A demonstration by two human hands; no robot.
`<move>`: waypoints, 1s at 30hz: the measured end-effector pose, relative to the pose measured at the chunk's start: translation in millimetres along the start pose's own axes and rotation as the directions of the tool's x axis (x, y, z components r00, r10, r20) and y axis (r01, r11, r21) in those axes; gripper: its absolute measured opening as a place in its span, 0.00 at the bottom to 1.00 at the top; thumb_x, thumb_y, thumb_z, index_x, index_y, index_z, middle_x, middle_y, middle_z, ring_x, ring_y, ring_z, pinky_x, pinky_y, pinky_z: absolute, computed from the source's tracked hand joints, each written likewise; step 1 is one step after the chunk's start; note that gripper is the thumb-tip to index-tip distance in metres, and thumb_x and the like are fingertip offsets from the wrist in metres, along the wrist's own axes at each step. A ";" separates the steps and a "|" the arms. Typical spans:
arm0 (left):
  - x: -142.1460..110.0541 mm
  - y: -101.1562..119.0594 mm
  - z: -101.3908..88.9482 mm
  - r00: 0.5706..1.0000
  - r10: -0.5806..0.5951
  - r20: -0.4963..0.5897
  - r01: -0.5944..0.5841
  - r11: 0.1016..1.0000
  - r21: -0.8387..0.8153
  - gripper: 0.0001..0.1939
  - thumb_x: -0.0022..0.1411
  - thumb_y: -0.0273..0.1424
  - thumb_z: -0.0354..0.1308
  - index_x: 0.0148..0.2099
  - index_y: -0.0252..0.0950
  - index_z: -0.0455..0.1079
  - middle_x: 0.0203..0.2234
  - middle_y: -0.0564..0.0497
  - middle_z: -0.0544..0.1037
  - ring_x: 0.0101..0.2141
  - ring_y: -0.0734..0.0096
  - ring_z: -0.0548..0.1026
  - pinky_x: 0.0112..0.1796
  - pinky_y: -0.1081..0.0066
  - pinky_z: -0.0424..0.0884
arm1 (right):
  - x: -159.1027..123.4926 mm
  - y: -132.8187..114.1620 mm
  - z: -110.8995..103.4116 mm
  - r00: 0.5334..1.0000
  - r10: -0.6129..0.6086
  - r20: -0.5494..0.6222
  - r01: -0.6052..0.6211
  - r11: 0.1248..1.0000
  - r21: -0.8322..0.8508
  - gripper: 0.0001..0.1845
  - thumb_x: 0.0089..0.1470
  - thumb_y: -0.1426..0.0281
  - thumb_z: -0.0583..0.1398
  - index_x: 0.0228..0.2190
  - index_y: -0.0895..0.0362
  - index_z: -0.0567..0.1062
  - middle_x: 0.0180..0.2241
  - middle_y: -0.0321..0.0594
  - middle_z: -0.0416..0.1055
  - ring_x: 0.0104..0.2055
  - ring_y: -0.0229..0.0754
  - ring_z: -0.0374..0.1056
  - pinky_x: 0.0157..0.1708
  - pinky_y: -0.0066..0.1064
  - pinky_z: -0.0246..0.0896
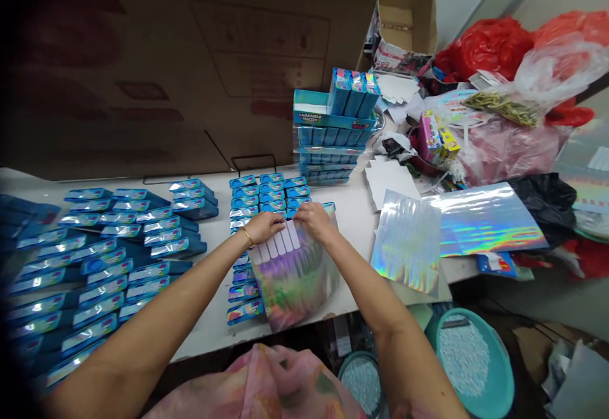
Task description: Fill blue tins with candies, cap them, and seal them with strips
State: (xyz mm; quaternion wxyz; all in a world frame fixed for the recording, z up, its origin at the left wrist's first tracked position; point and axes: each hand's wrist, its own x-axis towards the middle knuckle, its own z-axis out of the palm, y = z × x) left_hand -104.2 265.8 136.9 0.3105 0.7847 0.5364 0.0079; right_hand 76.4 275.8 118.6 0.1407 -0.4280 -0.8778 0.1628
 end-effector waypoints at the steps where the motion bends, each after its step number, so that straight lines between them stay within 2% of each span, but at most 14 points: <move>1: 2.0 -4.8 5.1 1.000 -0.022 -0.005 0.022 0.999 -0.034 0.11 0.55 0.31 0.48 0.33 0.37 0.72 0.28 0.49 0.75 0.32 0.68 0.70 0.31 0.73 0.60 | -3.1 0.4 10.4 0.999 -0.038 -0.020 0.036 0.998 -0.059 0.08 0.51 0.72 0.55 0.33 0.55 0.75 0.33 0.40 0.70 0.37 0.40 0.62 0.38 0.32 0.54; 4: 2.5 -19.3 20.3 0.997 -0.070 -0.019 0.067 0.990 -0.127 0.12 0.55 0.31 0.47 0.33 0.36 0.72 0.26 0.50 0.75 0.30 0.69 0.70 0.31 0.73 0.61 | -14.5 1.1 35.4 0.987 -0.151 -0.057 0.141 0.978 -0.154 0.13 0.54 0.74 0.52 0.41 0.55 0.71 0.41 0.44 0.68 0.43 0.41 0.60 0.42 0.34 0.54; 7: -1.2 -30.0 31.0 0.997 -0.080 -0.017 0.076 0.981 -0.180 0.12 0.55 0.31 0.48 0.33 0.35 0.72 0.26 0.50 0.75 0.29 0.69 0.70 0.31 0.72 0.61 | -21.3 -4.6 42.9 0.985 -0.161 -0.063 0.149 0.975 -0.166 0.12 0.54 0.75 0.51 0.39 0.58 0.71 0.43 0.45 0.66 0.45 0.41 0.59 0.43 0.33 0.55; 9: -2.9 -35.7 36.2 0.992 -0.111 -0.058 0.099 0.978 -0.181 0.11 0.54 0.31 0.47 0.32 0.36 0.72 0.26 0.48 0.75 0.30 0.67 0.70 0.32 0.71 0.61 | -22.1 -14.2 34.4 0.992 -0.120 -0.042 0.113 0.983 -0.142 0.10 0.54 0.74 0.51 0.34 0.58 0.72 0.41 0.45 0.67 0.43 0.41 0.60 0.42 0.33 0.56; 13: -6.5 -48.8 45.4 0.949 -0.229 -0.215 0.191 0.964 -0.183 0.10 0.53 0.30 0.49 0.29 0.38 0.71 0.26 0.47 0.75 0.33 0.62 0.71 0.36 0.66 0.62 | -12.7 -42.2 -4.3 0.999 0.002 -0.046 0.000 0.999 0.040 0.07 0.51 0.73 0.53 0.27 0.58 0.71 0.34 0.42 0.68 0.38 0.40 0.62 0.39 0.31 0.56; 16: -15.0 -61.3 48.8 0.889 -0.266 -0.372 0.115 0.917 -0.381 0.08 0.52 0.32 0.52 0.31 0.39 0.72 0.31 0.48 0.75 0.38 0.63 0.70 0.40 0.65 0.62 | 10.1 -59.1 -21.3 0.978 0.202 -0.058 -0.181 0.948 0.263 0.06 0.47 0.73 0.54 0.24 0.57 0.70 0.27 0.38 0.67 0.31 0.37 0.62 0.33 0.28 0.56; 18: -23.6 -68.9 46.9 0.817 -0.377 -0.435 0.012 0.766 -0.642 0.11 0.52 0.36 0.51 0.34 0.38 0.71 0.34 0.48 0.75 0.38 0.65 0.70 0.40 0.67 0.63 | 31.2 -65.2 -15.1 0.938 0.348 0.002 -0.312 0.839 0.446 0.04 0.44 0.72 0.55 0.21 0.58 0.70 0.22 0.35 0.66 0.26 0.35 0.61 0.29 0.27 0.55; 19: -28.2 -72.0 44.4 0.787 -0.461 -0.411 -0.036 0.631 -0.775 0.14 0.52 0.39 0.50 0.36 0.36 0.71 0.34 0.47 0.75 0.38 0.65 0.70 0.39 0.67 0.64 | 41.9 -67.2 -7.5 0.911 0.410 0.053 -0.371 0.753 0.544 0.04 0.42 0.72 0.56 0.20 0.58 0.69 0.20 0.33 0.65 0.24 0.34 0.60 0.27 0.26 0.54; 21: -36.5 -76.9 37.1 0.757 -0.594 -0.275 -0.099 0.312 -0.945 0.21 0.53 0.45 0.48 0.38 0.33 0.69 0.32 0.46 0.75 0.34 0.68 0.72 0.33 0.70 0.66 | 60.5 -70.8 11.5 0.849 0.502 0.166 -0.454 0.529 0.717 0.03 0.39 0.71 0.57 0.18 0.59 0.69 0.17 0.31 0.63 0.21 0.32 0.58 0.23 0.25 0.53; 23: -42.2 -81.7 28.7 0.757 -0.634 -0.160 -0.127 0.098 -0.987 0.24 0.50 0.47 0.50 0.39 0.32 0.68 0.30 0.47 0.74 0.31 0.70 0.72 0.29 0.73 0.65 | 73.4 -74.9 29.0 0.801 0.535 0.267 -0.491 0.334 0.805 0.03 0.36 0.71 0.57 0.18 0.59 0.68 0.16 0.30 0.62 0.19 0.31 0.57 0.21 0.24 0.52; 24: -43.8 -84.7 24.9 0.759 -0.636 -0.140 -0.136 0.056 -0.989 0.24 0.47 0.46 0.54 0.39 0.31 0.68 0.28 0.48 0.74 0.30 0.72 0.71 0.28 0.74 0.64 | 77.7 -77.2 35.7 0.786 0.538 0.304 -0.503 0.271 0.821 0.03 0.35 0.71 0.58 0.18 0.59 0.68 0.16 0.30 0.63 0.18 0.31 0.57 0.20 0.23 0.52; 26: -44.4 -92.8 19.6 0.752 -0.642 -0.149 -0.151 0.051 -0.987 0.24 0.40 0.41 0.62 0.39 0.32 0.68 0.25 0.51 0.73 0.27 0.76 0.70 0.26 0.76 0.63 | 83.8 -81.1 45.6 0.769 0.533 0.352 -0.522 0.207 0.828 0.05 0.34 0.70 0.58 0.18 0.59 0.68 0.15 0.30 0.63 0.17 0.30 0.57 0.19 0.23 0.51; 28: -42.0 -103.8 17.9 0.726 -0.667 -0.165 -0.156 0.074 -0.985 0.23 0.36 0.38 0.64 0.36 0.32 0.69 0.22 0.53 0.71 0.23 0.78 0.68 0.25 0.77 0.61 | 89.4 -83.3 53.9 0.760 0.532 0.374 -0.539 0.194 0.819 0.06 0.33 0.68 0.59 0.18 0.59 0.69 0.15 0.30 0.63 0.17 0.30 0.57 0.19 0.23 0.51; 30: -37.0 -116.6 19.1 0.688 -0.702 -0.182 -0.157 0.101 -0.982 0.20 0.36 0.36 0.63 0.33 0.31 0.68 0.19 0.55 0.70 0.21 0.80 0.66 0.24 0.76 0.60 | 96.9 -83.1 64.1 0.764 0.544 0.346 -0.536 0.238 0.810 0.09 0.33 0.66 0.60 0.18 0.59 0.69 0.16 0.30 0.64 0.17 0.30 0.57 0.19 0.23 0.52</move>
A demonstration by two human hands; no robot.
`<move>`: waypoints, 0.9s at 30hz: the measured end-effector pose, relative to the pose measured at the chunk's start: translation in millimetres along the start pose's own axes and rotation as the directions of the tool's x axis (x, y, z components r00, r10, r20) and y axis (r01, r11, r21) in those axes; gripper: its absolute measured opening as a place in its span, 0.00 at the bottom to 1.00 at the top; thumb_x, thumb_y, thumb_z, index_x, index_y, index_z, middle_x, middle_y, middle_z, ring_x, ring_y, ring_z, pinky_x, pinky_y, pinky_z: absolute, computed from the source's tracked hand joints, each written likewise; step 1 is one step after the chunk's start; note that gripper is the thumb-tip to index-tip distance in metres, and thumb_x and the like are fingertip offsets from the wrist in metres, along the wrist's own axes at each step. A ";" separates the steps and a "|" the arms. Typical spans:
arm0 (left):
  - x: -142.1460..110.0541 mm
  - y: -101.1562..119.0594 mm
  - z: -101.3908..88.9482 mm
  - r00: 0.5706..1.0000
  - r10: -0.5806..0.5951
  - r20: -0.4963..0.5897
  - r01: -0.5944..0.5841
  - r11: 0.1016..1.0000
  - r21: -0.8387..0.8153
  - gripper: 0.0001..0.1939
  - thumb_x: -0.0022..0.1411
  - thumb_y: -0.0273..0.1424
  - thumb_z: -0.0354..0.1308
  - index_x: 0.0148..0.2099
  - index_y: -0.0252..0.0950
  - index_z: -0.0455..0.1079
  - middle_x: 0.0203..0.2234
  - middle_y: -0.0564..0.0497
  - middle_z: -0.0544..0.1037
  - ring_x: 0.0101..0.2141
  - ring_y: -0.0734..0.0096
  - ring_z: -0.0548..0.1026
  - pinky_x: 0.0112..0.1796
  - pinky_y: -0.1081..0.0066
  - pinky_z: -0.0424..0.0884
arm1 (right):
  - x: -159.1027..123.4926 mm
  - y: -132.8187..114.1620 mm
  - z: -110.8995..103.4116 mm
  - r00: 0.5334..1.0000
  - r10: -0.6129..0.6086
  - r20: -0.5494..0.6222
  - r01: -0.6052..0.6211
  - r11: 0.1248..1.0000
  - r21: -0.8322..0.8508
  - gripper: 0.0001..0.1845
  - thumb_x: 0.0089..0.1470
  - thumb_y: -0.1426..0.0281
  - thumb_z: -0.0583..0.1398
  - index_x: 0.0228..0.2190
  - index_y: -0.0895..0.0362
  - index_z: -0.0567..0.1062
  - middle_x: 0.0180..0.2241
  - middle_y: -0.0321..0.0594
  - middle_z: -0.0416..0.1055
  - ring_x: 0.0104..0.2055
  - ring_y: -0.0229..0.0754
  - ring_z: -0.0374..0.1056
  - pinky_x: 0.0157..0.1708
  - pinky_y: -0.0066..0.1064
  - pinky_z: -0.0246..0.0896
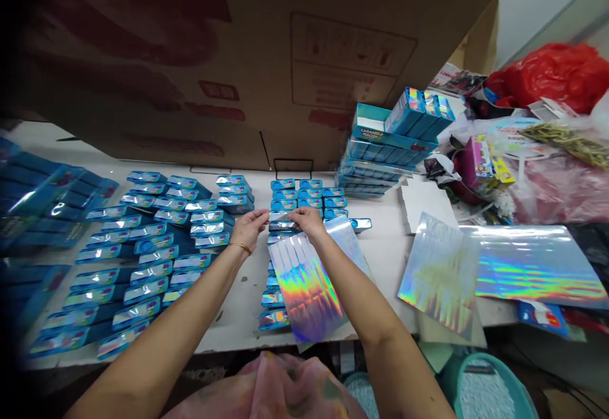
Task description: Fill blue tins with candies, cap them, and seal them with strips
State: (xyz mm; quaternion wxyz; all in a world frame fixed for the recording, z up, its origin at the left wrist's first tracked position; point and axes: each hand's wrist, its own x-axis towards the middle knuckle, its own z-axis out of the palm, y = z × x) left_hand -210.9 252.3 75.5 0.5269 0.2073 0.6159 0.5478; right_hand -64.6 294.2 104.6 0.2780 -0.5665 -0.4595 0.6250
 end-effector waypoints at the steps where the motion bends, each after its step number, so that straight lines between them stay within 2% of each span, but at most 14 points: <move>1: 6.8 -2.3 -2.3 1.000 0.017 -0.023 -0.017 1.000 0.007 0.20 0.36 0.36 0.63 0.33 0.31 0.68 0.18 0.55 0.69 0.21 0.80 0.66 0.24 0.76 0.60 | 6.0 2.6 3.9 0.999 -0.032 -0.029 0.031 0.999 -0.044 0.09 0.33 0.65 0.60 0.19 0.59 0.70 0.16 0.30 0.64 0.18 0.31 0.57 0.20 0.24 0.53; 4: 28.7 -9.2 -6.8 0.994 0.094 -0.059 -0.094 0.995 0.017 0.20 0.36 0.34 0.62 0.35 0.31 0.67 0.18 0.56 0.69 0.21 0.79 0.66 0.25 0.75 0.61 | 26.3 10.1 15.8 0.974 -0.168 -0.155 0.121 0.954 -0.274 0.09 0.37 0.64 0.59 0.19 0.58 0.71 0.19 0.33 0.67 0.23 0.35 0.62 0.25 0.25 0.55; 7: 50.6 -15.0 -8.2 0.986 0.144 -0.087 -0.141 0.989 0.036 0.19 0.36 0.32 0.61 0.35 0.32 0.66 0.18 0.56 0.69 0.22 0.77 0.67 0.27 0.73 0.63 | 42.3 13.4 25.0 0.948 -0.234 -0.216 0.101 0.864 -0.493 0.09 0.42 0.64 0.57 0.20 0.57 0.72 0.22 0.36 0.70 0.27 0.37 0.64 0.28 0.27 0.56; 11: 73.0 -22.8 -8.6 0.982 0.159 -0.103 -0.153 0.986 0.063 0.18 0.36 0.32 0.60 0.34 0.32 0.66 0.18 0.55 0.70 0.22 0.76 0.68 0.28 0.71 0.64 | 53.2 14.1 30.5 0.937 -0.289 -0.194 0.108 0.771 -0.628 0.11 0.47 0.64 0.55 0.22 0.57 0.73 0.25 0.38 0.71 0.28 0.38 0.65 0.29 0.28 0.56; 15: 83.9 -32.2 -7.8 0.984 0.142 -0.105 -0.137 0.989 0.058 0.18 0.35 0.31 0.60 0.34 0.32 0.66 0.17 0.55 0.69 0.21 0.75 0.68 0.29 0.70 0.65 | 60.1 16.9 33.3 0.934 -0.309 -0.179 0.093 0.695 -0.713 0.11 0.49 0.65 0.54 0.24 0.56 0.73 0.26 0.39 0.71 0.28 0.38 0.65 0.29 0.28 0.56; 18: 86.4 -39.6 -4.4 0.986 0.129 -0.105 -0.125 0.991 0.047 0.20 0.36 0.32 0.60 0.35 0.31 0.65 0.19 0.54 0.70 0.23 0.74 0.69 0.30 0.70 0.66 | 61.9 19.1 35.0 0.931 -0.322 -0.171 0.054 0.585 -0.809 0.10 0.50 0.66 0.53 0.26 0.55 0.73 0.30 0.42 0.70 0.32 0.40 0.65 0.30 0.29 0.56; 20: 86.3 -43.5 -1.7 0.982 0.142 -0.121 -0.133 0.988 0.076 0.20 0.38 0.32 0.59 0.37 0.31 0.65 0.20 0.54 0.70 0.24 0.74 0.70 0.31 0.71 0.66 | 59.5 20.0 35.0 0.920 -0.352 -0.171 0.032 0.505 -0.863 0.10 0.51 0.67 0.53 0.32 0.55 0.73 0.34 0.44 0.69 0.35 0.43 0.64 0.32 0.31 0.56; 22: 85.2 -45.6 -0.5 0.975 0.176 -0.133 -0.152 0.973 0.174 0.19 0.41 0.31 0.57 0.38 0.31 0.66 0.22 0.53 0.71 0.25 0.74 0.71 0.31 0.71 0.67 | 54.5 20.7 34.2 0.907 -0.402 -0.126 0.052 0.403 -0.914 0.13 0.53 0.70 0.51 0.39 0.55 0.71 0.37 0.46 0.68 0.37 0.44 0.63 0.32 0.32 0.55; 24: 82.6 -44.7 -2.3 0.971 0.206 -0.118 -0.167 0.947 0.275 0.16 0.42 0.28 0.55 0.38 0.31 0.67 0.23 0.51 0.72 0.26 0.72 0.71 0.32 0.70 0.67 | 48.7 20.9 33.3 0.899 -0.438 0.010 0.137 0.259 -0.956 0.15 0.54 0.73 0.49 0.42 0.54 0.69 0.38 0.47 0.66 0.37 0.44 0.62 0.34 0.33 0.54; 27: 75.0 -36.3 -8.7 0.968 0.232 -0.095 -0.185 0.916 0.355 0.11 0.44 0.25 0.52 0.33 0.33 0.70 0.26 0.48 0.74 0.31 0.67 0.72 0.37 0.67 0.66 | 42.6 19.1 29.6 0.880 -0.419 0.224 0.277 0.069 -0.958 0.18 0.52 0.76 0.50 0.43 0.52 0.69 0.39 0.47 0.65 0.38 0.46 0.60 0.36 0.37 0.52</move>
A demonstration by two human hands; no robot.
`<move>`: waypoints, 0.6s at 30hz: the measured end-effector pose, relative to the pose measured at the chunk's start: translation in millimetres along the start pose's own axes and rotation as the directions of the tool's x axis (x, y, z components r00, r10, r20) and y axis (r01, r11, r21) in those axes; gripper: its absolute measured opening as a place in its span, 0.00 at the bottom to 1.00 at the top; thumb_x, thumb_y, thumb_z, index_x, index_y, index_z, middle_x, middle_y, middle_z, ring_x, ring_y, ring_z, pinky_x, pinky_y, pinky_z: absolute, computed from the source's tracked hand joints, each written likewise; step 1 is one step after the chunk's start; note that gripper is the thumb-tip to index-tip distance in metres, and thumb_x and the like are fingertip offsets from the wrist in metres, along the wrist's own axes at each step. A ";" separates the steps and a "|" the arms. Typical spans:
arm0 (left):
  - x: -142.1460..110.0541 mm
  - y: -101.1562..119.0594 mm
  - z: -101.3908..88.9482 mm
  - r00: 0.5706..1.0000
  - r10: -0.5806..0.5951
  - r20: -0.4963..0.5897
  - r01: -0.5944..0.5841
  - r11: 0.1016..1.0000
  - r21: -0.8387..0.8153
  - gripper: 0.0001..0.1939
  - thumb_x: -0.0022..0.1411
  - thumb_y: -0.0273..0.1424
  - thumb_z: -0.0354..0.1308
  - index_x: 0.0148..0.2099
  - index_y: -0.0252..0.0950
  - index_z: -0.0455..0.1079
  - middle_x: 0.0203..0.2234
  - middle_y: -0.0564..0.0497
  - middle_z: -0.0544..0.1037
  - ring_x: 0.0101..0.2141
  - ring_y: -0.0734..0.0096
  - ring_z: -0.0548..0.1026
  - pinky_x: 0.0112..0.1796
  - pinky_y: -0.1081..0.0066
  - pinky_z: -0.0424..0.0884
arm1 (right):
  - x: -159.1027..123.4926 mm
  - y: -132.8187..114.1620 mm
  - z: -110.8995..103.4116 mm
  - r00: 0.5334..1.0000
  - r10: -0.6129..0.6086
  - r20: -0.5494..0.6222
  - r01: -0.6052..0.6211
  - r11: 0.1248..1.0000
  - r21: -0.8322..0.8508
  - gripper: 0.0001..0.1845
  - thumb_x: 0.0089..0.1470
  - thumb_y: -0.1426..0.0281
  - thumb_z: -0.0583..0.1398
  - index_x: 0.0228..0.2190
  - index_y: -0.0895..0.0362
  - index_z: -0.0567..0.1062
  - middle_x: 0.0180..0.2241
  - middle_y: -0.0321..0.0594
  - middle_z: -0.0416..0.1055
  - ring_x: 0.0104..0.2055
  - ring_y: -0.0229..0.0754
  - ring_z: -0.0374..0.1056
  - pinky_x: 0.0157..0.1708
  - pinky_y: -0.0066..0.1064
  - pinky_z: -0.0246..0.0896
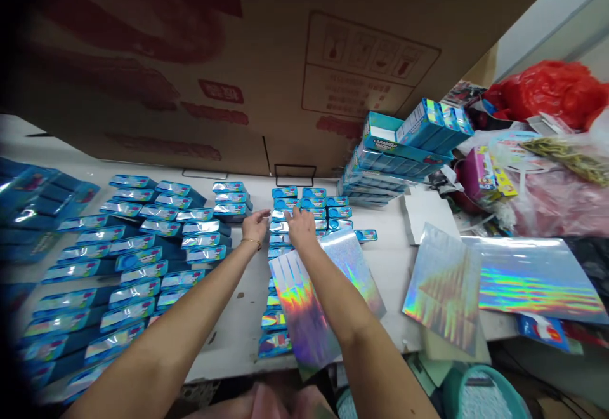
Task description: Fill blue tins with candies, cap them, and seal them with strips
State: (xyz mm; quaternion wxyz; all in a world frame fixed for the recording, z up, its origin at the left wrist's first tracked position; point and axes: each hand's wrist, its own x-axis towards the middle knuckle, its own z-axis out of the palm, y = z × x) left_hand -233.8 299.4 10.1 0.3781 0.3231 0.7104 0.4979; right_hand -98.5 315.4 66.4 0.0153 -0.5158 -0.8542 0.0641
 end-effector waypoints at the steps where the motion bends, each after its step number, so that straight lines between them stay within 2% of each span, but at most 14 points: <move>1: -2.9 4.3 -3.4 0.999 0.030 -0.011 -0.029 0.998 0.050 0.11 0.45 0.25 0.51 0.32 0.34 0.71 0.28 0.47 0.74 0.33 0.65 0.72 0.39 0.66 0.65 | -1.8 2.9 -2.2 0.999 -0.028 0.015 0.029 1.000 -0.011 0.18 0.52 0.76 0.50 0.43 0.52 0.69 0.39 0.47 0.65 0.38 0.46 0.60 0.37 0.37 0.51; 3: -12.0 15.9 -6.7 0.990 0.138 -0.023 -0.132 0.976 0.173 0.13 0.48 0.25 0.48 0.34 0.35 0.71 0.33 0.46 0.74 0.38 0.63 0.70 0.42 0.65 0.63 | -8.0 15.2 -8.0 1.000 -0.008 0.011 0.007 1.000 0.016 0.19 0.51 0.76 0.50 0.43 0.51 0.70 0.38 0.46 0.65 0.37 0.45 0.60 0.37 0.37 0.51; 4: -18.7 22.8 -5.5 0.978 0.209 0.005 -0.204 0.950 0.235 0.14 0.50 0.26 0.46 0.36 0.35 0.71 0.35 0.46 0.74 0.40 0.63 0.69 0.43 0.65 0.62 | -13.3 24.9 -11.5 0.999 0.035 -0.017 -0.034 0.998 0.053 0.19 0.51 0.76 0.50 0.43 0.51 0.70 0.37 0.46 0.65 0.37 0.44 0.60 0.37 0.36 0.51; 5: -26.8 30.0 -2.1 0.959 0.274 0.066 -0.282 0.915 0.288 0.14 0.52 0.28 0.46 0.38 0.36 0.70 0.37 0.46 0.73 0.41 0.63 0.68 0.43 0.65 0.61 | -20.4 36.7 -15.3 0.994 0.092 -0.060 -0.086 0.991 0.100 0.19 0.51 0.76 0.49 0.43 0.52 0.70 0.37 0.45 0.65 0.37 0.44 0.60 0.37 0.35 0.51; 7: -46.4 43.5 10.7 0.905 0.339 0.258 -0.417 0.831 0.368 0.13 0.55 0.32 0.46 0.39 0.37 0.70 0.38 0.47 0.72 0.42 0.62 0.67 0.44 0.63 0.59 | -38.7 64.0 -23.1 0.966 0.207 -0.154 -0.174 0.963 0.205 0.20 0.52 0.76 0.48 0.44 0.52 0.70 0.36 0.44 0.65 0.39 0.43 0.60 0.38 0.34 0.52; 9: -67.5 53.0 28.5 0.845 0.298 0.443 -0.500 0.733 0.460 0.13 0.54 0.38 0.50 0.39 0.39 0.70 0.38 0.46 0.71 0.42 0.58 0.65 0.42 0.61 0.59 | -58.0 89.7 -29.6 0.951 0.243 -0.194 -0.184 0.943 0.277 0.19 0.53 0.75 0.48 0.42 0.53 0.72 0.37 0.43 0.65 0.40 0.42 0.60 0.39 0.33 0.53; 10: -77.1 55.6 37.7 0.826 0.257 0.502 -0.521 0.688 0.505 0.14 0.52 0.40 0.52 0.38 0.39 0.70 0.38 0.45 0.70 0.43 0.56 0.64 0.41 0.59 0.58 | -66.2 99.7 -31.8 0.957 0.221 -0.187 -0.161 0.943 0.290 0.17 0.53 0.75 0.49 0.41 0.53 0.72 0.38 0.42 0.65 0.40 0.42 0.60 0.39 0.33 0.53; 12: -92.1 56.2 54.0 0.811 0.189 0.553 -0.536 0.617 0.576 0.14 0.48 0.41 0.56 0.36 0.39 0.70 0.38 0.45 0.68 0.43 0.53 0.62 0.38 0.59 0.58 | -77.5 111.6 -33.2 0.983 0.127 -0.135 -0.086 0.958 0.275 0.15 0.52 0.73 0.53 0.40 0.51 0.73 0.39 0.41 0.65 0.41 0.43 0.59 0.40 0.34 0.53; 15: -102.3 49.8 69.1 0.838 0.180 0.516 -0.512 0.589 0.626 0.09 0.48 0.38 0.58 0.31 0.39 0.70 0.38 0.46 0.67 0.42 0.55 0.61 0.36 0.61 0.57 | -83.1 111.4 -28.6 0.999 -0.029 -0.034 0.035 0.982 0.188 0.14 0.51 0.69 0.56 0.41 0.48 0.72 0.40 0.40 0.66 0.41 0.44 0.58 0.39 0.35 0.53; 18: -103.8 42.7 74.0 0.861 0.225 0.457 -0.489 0.612 0.621 0.07 0.49 0.36 0.57 0.30 0.39 0.69 0.39 0.47 0.67 0.42 0.57 0.61 0.36 0.62 0.56 | -85.6 103.6 -17.9 0.987 -0.163 0.005 0.162 0.983 0.084 0.14 0.53 0.69 0.54 0.42 0.47 0.70 0.43 0.41 0.65 0.42 0.45 0.58 0.38 0.36 0.53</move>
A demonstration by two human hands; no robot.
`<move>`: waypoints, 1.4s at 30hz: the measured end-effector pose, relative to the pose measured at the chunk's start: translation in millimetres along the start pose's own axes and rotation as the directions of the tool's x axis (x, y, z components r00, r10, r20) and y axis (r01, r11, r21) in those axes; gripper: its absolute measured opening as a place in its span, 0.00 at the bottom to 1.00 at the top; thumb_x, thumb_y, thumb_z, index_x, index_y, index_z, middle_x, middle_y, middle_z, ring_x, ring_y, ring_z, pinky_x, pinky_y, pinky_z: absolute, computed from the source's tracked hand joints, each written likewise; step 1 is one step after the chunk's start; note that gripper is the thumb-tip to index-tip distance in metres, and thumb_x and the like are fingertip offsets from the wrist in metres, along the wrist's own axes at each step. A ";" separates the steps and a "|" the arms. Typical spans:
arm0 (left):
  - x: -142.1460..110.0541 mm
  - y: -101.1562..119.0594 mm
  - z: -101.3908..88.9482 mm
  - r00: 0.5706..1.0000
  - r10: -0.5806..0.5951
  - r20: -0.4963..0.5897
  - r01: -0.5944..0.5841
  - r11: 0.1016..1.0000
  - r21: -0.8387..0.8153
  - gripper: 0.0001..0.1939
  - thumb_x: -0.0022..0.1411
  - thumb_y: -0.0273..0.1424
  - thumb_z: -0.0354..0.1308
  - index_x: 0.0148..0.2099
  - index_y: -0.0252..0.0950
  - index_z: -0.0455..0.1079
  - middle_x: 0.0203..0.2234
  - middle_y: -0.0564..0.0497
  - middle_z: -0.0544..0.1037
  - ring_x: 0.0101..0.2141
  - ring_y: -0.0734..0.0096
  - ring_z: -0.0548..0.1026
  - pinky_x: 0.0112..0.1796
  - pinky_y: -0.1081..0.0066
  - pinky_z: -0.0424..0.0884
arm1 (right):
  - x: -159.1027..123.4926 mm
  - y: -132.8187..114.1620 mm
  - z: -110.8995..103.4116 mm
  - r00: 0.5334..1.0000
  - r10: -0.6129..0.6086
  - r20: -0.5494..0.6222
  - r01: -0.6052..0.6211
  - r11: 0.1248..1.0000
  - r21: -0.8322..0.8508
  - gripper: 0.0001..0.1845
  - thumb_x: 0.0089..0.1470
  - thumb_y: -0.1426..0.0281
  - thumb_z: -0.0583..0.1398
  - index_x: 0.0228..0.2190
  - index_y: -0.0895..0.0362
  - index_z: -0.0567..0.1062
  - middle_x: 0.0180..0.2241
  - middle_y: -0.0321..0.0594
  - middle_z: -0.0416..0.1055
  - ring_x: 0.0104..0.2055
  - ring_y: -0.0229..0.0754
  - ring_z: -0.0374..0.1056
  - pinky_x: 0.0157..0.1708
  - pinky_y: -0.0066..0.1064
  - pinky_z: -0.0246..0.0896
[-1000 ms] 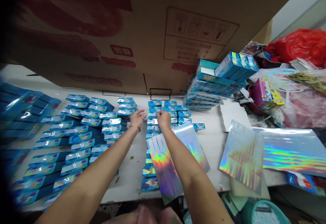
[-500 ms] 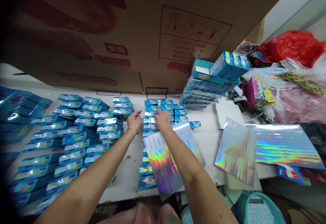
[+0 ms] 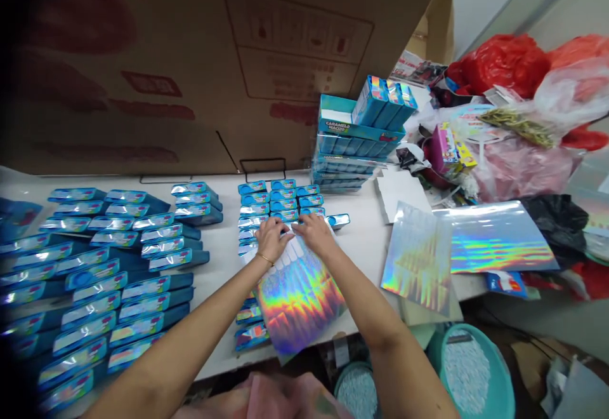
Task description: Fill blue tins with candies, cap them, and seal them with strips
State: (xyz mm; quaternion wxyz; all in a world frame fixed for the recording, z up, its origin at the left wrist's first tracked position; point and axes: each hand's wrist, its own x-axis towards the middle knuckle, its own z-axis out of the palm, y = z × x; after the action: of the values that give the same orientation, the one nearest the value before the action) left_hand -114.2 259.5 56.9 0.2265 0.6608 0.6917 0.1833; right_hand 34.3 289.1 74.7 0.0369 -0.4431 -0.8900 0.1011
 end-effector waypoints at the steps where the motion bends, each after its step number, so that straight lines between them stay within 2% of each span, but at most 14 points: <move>1: -0.1 -0.8 1.5 1.000 -0.002 -0.015 0.001 1.000 -0.013 0.07 0.50 0.37 0.56 0.29 0.39 0.70 0.39 0.47 0.67 0.42 0.57 0.61 0.36 0.62 0.56 | -1.4 -1.4 4.5 0.999 -0.037 0.005 0.037 0.999 -0.026 0.15 0.54 0.70 0.52 0.43 0.48 0.70 0.44 0.41 0.65 0.42 0.45 0.58 0.38 0.36 0.53; 4: -0.3 -3.0 4.0 0.999 0.002 -0.040 -0.004 0.999 -0.046 0.08 0.51 0.37 0.55 0.29 0.39 0.70 0.39 0.48 0.67 0.42 0.58 0.61 0.36 0.62 0.56 | -9.8 -1.4 15.0 0.994 -0.106 -0.003 0.106 0.993 -0.057 0.16 0.55 0.74 0.51 0.45 0.54 0.68 0.46 0.45 0.65 0.45 0.44 0.57 0.40 0.35 0.54; 7: -0.9 -4.5 6.1 0.998 0.020 -0.061 -0.023 0.998 -0.060 0.08 0.52 0.37 0.54 0.29 0.39 0.70 0.38 0.48 0.68 0.42 0.59 0.61 0.36 0.62 0.55 | -20.4 -2.3 9.4 0.992 -0.120 -0.036 0.119 0.992 -0.032 0.13 0.54 0.75 0.51 0.40 0.58 0.70 0.46 0.46 0.65 0.47 0.44 0.57 0.42 0.35 0.54; 11: -1.5 -4.9 8.6 0.996 0.033 -0.083 -0.038 0.997 -0.062 0.07 0.52 0.36 0.55 0.30 0.39 0.70 0.37 0.48 0.69 0.41 0.59 0.62 0.36 0.62 0.56 | -28.1 -14.9 -35.1 0.992 -0.015 -0.124 0.027 0.995 0.097 0.09 0.51 0.75 0.52 0.30 0.58 0.72 0.40 0.45 0.68 0.42 0.43 0.61 0.41 0.34 0.55; 14: -0.2 -5.6 6.4 0.996 0.018 -0.091 -0.033 0.985 -0.168 0.07 0.51 0.36 0.55 0.30 0.39 0.70 0.37 0.48 0.70 0.42 0.58 0.62 0.38 0.61 0.56 | -19.7 -24.1 -72.6 0.977 0.164 -0.139 -0.116 0.946 0.304 0.08 0.47 0.76 0.53 0.26 0.58 0.72 0.32 0.40 0.68 0.35 0.39 0.63 0.36 0.30 0.57; 17: 1.5 -10.3 -3.4 0.993 -0.079 -0.085 0.021 0.843 -0.538 0.13 0.53 0.40 0.51 0.33 0.37 0.71 0.35 0.46 0.72 0.40 0.62 0.66 0.39 0.63 0.59 | 1.9 -27.3 -82.9 0.912 0.409 -0.019 -0.331 0.763 0.555 0.06 0.43 0.73 0.54 0.22 0.57 0.71 0.24 0.35 0.67 0.26 0.35 0.62 0.27 0.26 0.57; 19: 1.0 -16.4 -14.2 0.979 -0.203 -0.001 0.119 0.577 -0.808 0.21 0.55 0.45 0.45 0.36 0.34 0.70 0.32 0.46 0.73 0.35 0.67 0.69 0.36 0.66 0.62 | 18.1 -28.9 -73.2 0.842 0.525 0.126 -0.442 0.535 0.720 0.05 0.41 0.71 0.55 0.20 0.58 0.70 0.19 0.33 0.64 0.22 0.34 0.60 0.22 0.25 0.54; 21: -1.5 -24.3 -26.7 0.949 -0.293 0.118 0.212 0.314 -0.926 0.25 0.53 0.48 0.45 0.37 0.32 0.69 0.28 0.47 0.74 0.30 0.71 0.70 0.31 0.70 0.63 | 31.5 -33.2 -56.8 0.780 0.573 0.253 -0.482 0.291 0.826 0.05 0.38 0.69 0.56 0.20 0.58 0.69 0.16 0.31 0.63 0.18 0.33 0.59 0.18 0.24 0.52; 22: -3.0 -28.9 -32.8 0.936 -0.315 0.157 0.238 0.241 -0.941 0.24 0.51 0.48 0.49 0.38 0.32 0.69 0.27 0.48 0.73 0.28 0.73 0.70 0.30 0.71 0.63 | 36.7 -36.7 -48.3 0.758 0.582 0.293 -0.481 0.196 0.855 0.05 0.37 0.69 0.56 0.20 0.59 0.69 0.16 0.31 0.63 0.17 0.32 0.58 0.16 0.23 0.51; 26: -4.2 -52.5 -52.3 0.930 -0.330 0.160 0.234 0.199 -0.952 0.25 0.34 0.35 0.65 0.38 0.32 0.68 0.23 0.54 0.71 0.24 0.77 0.68 0.29 0.74 0.63 | 53.9 -55.5 -19.9 0.726 0.587 0.359 -0.446 0.004 0.895 0.08 0.35 0.67 0.58 0.20 0.59 0.68 0.18 0.32 0.65 0.16 0.31 0.57 0.14 0.22 0.47; 29: 5.2 -76.8 -60.7 0.925 -0.364 0.110 0.203 0.230 -0.952 0.22 0.33 0.31 0.64 0.36 0.32 0.68 0.21 0.56 0.69 0.24 0.78 0.68 0.29 0.73 0.63 | 72.6 -70.4 -2.6 0.735 0.613 0.289 -0.402 0.051 0.914 0.10 0.33 0.65 0.60 0.19 0.60 0.70 0.16 0.31 0.64 0.17 0.31 0.57 0.17 0.23 0.50; 33: 31.1 -107.7 -66.0 0.908 -0.417 0.044 0.188 0.310 -0.932 0.20 0.35 0.29 0.62 0.35 0.32 0.67 0.20 0.56 0.69 0.23 0.77 0.67 0.29 0.72 0.63 | 105.3 -84.1 18.9 0.737 0.674 0.048 -0.307 0.271 0.912 0.10 0.36 0.64 0.60 0.19 0.59 0.72 0.19 0.34 0.68 0.24 0.35 0.62 0.27 0.26 0.56; 39: 70.9 -126.0 -62.5 0.891 -0.455 0.007 0.207 0.392 -0.897 0.17 0.35 0.25 0.60 0.33 0.32 0.67 0.19 0.56 0.69 0.22 0.77 0.68 0.30 0.71 0.64 | 135.5 -82.9 37.9 0.692 0.710 -0.133 -0.410 0.538 0.737 0.10 0.43 0.65 0.57 0.21 0.58 0.74 0.24 0.37 0.70 0.28 0.38 0.64 0.31 0.28 0.55; 42: 81.7 -128.9 -56.6 0.892 -0.453 0.011 0.222 0.417 -0.882 0.16 0.35 0.24 0.60 0.33 0.32 0.67 0.18 0.56 0.69 0.22 0.76 0.68 0.31 0.70 0.64 | 139.3 -79.6 41.7 0.684 0.709 -0.172 -0.480 0.614 0.627 0.10 0.44 0.66 0.56 0.22 0.58 0.75 0.26 0.38 0.71 0.29 0.38 0.63 0.31 0.28 0.53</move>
State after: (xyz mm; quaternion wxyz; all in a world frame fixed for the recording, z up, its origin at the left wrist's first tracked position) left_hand -254.8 335.9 26.8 0.4773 0.2765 0.6446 0.5294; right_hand -118.6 347.2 47.5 0.3049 -0.7006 -0.5917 0.2572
